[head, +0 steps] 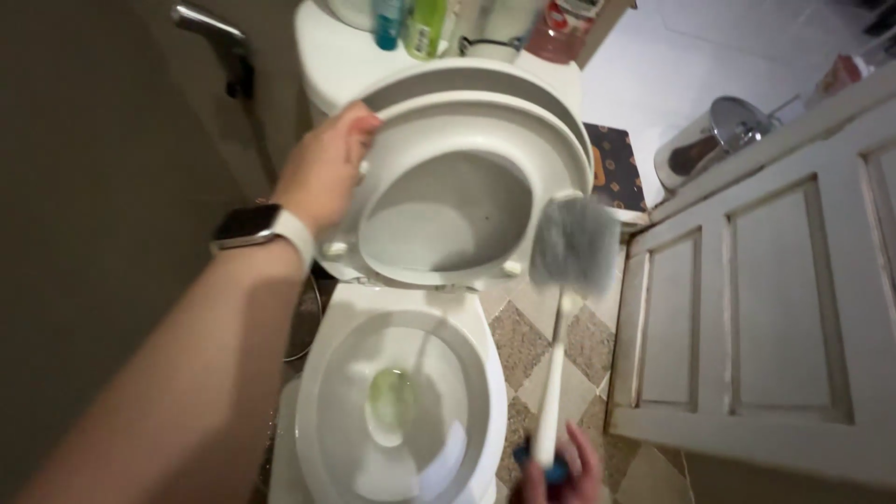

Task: Cleaning a toilet bowl using a brush, cleaning liquid, and a hand sprayer

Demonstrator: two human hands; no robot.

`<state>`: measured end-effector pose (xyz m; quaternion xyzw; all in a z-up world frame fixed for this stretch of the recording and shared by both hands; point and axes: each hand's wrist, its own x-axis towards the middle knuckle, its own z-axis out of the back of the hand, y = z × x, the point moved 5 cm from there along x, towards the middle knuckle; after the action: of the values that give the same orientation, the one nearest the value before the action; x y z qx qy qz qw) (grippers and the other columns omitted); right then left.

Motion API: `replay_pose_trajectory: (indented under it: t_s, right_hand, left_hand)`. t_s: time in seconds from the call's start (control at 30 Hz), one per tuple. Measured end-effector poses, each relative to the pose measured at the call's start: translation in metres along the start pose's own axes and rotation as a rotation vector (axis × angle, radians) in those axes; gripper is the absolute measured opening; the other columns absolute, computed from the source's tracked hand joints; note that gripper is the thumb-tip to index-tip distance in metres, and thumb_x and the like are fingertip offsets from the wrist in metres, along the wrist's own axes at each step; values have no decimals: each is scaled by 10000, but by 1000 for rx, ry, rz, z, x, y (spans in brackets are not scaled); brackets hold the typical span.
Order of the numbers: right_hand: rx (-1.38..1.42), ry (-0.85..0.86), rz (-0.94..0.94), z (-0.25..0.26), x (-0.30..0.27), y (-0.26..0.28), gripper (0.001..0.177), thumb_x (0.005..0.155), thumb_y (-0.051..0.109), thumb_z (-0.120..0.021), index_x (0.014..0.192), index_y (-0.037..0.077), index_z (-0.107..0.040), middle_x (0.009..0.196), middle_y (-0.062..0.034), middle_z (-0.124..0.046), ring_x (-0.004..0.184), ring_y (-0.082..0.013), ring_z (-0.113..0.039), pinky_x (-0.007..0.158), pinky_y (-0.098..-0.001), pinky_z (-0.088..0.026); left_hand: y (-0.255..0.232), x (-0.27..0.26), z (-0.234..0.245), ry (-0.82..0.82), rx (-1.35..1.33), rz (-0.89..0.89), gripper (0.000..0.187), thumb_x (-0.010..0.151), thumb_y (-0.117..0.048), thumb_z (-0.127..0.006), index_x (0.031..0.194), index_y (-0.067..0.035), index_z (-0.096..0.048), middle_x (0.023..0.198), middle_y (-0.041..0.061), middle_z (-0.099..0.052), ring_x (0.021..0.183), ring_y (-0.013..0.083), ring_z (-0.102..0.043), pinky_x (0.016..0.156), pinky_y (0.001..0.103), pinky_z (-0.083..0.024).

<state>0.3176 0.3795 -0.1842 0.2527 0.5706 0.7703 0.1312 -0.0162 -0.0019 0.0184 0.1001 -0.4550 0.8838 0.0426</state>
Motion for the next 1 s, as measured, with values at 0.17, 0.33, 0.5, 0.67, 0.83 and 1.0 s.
replay_pose_trajectory:
  t_s: [0.17,0.33,0.5,0.67,0.83,1.0]
  right_hand:
    - [-277,169,-654,-152,55,160,591,957,357,-500,1530,336,-356,1106,-44,-776,642,-237,-671,579,-383,-586]
    - [-399,448,-341,-207,25,103,764,904,467,-620,1564,391,-243,1234,-154,-724,973,-368,-756,821,-504,-562]
    - [-366,219,-426,-166,52,137,781,889,382,-632,1582,279,-288,1131,-119,-668,956,-276,-646,860,-369,-491]
    - [-429,468,-490,-194,19,158,844,915,354,-647,1628,417,-199,1215,-89,-679,904,-269,-734,848,-393,-553]
    - [-471,353,-496,-140,43,108,789,891,273,-609,1603,359,-279,1357,-128,-688,1102,-382,-728,989,-485,-505]
    - [-480,206,-527,-121,43,64,734,930,386,-539,1588,305,-225,1039,-157,-759,803,-368,-740,744,-480,-567]
  left_hand:
    - [-12,0,3,-23,-1,-82,200,1071,-249,-366,1037,-146,-534,1160,129,-707,972,382,-648,752,454,-439]
    - [-27,-7,10,68,-46,38,493,1063,-511,-182,1043,-165,-532,967,109,-650,849,296,-629,719,436,-423]
    - [-17,-4,8,89,-43,54,830,959,-622,-91,1445,-112,-531,1469,147,-558,1327,359,-521,1050,470,-404]
    - [-25,-9,15,103,-84,209,907,880,-676,-48,1474,-190,-531,1597,53,-453,1468,268,-400,1174,427,-294]
    - [-7,-4,8,44,-43,203,847,889,-705,-99,1318,-218,-642,1386,88,-636,1236,336,-585,970,449,-431]
    - [-12,-4,5,68,58,-13,496,1079,-550,-176,1024,-133,-440,833,101,-561,721,295,-516,635,467,-365]
